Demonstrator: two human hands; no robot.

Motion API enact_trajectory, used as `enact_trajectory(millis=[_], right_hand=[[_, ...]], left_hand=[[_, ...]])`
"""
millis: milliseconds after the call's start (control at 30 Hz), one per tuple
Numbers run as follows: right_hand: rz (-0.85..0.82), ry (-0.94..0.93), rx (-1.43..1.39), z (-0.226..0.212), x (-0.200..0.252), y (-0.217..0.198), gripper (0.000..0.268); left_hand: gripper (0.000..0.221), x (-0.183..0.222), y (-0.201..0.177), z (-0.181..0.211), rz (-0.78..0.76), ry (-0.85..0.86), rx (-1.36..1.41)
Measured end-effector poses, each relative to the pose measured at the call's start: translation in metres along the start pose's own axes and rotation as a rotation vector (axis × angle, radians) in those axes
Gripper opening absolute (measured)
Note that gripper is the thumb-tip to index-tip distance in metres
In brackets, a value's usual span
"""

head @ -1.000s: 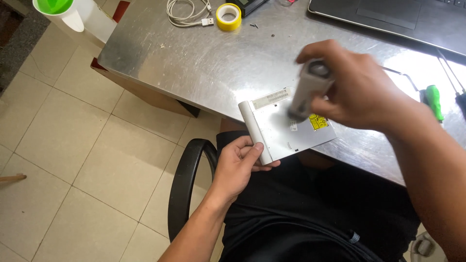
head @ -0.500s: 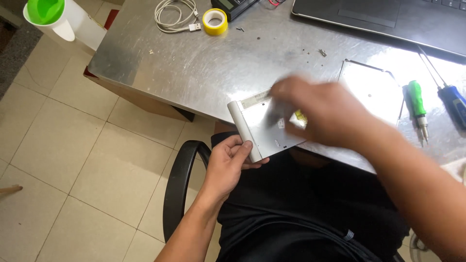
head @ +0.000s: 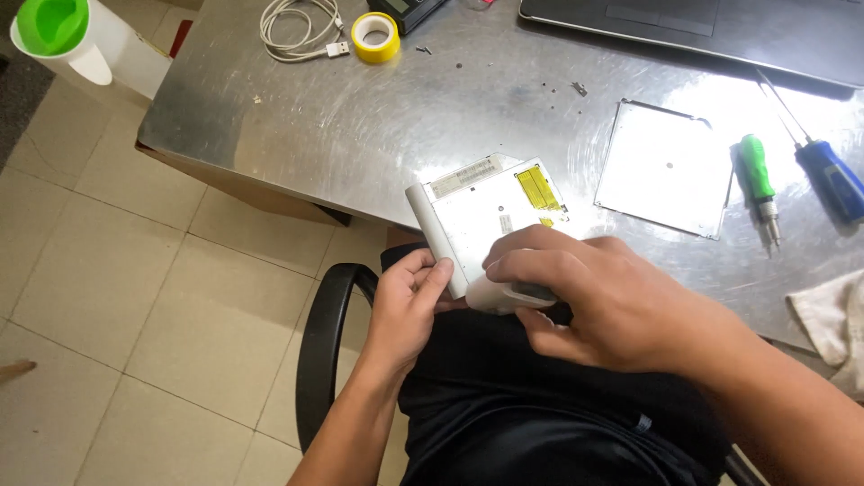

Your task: Cleaning and inspecting the internal components of a disassembled laptop optical drive.

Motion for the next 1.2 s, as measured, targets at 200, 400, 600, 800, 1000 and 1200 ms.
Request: enact_trajectory(millis=[200,400,600,800,1000,1200], right_hand=[[0.394,0.412,0.178,0.068,0.038,-0.061,0.062],[0.215,0.214,0.118,0.014,0.023,0.005,0.029],[0.624,0.495,0.181,0.055,0.065,-0.072,0.055],[0.625,0.186,0.165,0.015,0.057,-0.038,0.059],[0.656,0.167,-0.044,0.019,0.072,-0.025,0.059],[0.964,0.076,0.138,-0.005,0.089,-0.046,0.062]], left_hand=[[0.040,0.001,0.002,0.000,-0.019,-0.063,0.067],[0.036,-0.003,0.000,0.000,0.006,-0.036,0.096],[0.031,-0.002,0.004,-0.005,-0.001,-0.056,0.147],[0.038,-0.009,0.008,-0.011,0.002,-0.074,0.162],[0.045,-0.002,0.017,-0.001,-0.031,0.054,0.148],[0.043,0.013,0.021,0.008,-0.047,0.280,-0.090]])
Point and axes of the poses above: each hand's wrist, its own x-axis away from the middle knuckle, its own y-axis out of the palm, z = x × y, the point moved 10 cm from there along -x, towards the middle knuckle, and after that the axes turned 4 degrees about z, right-handed, at the moved point
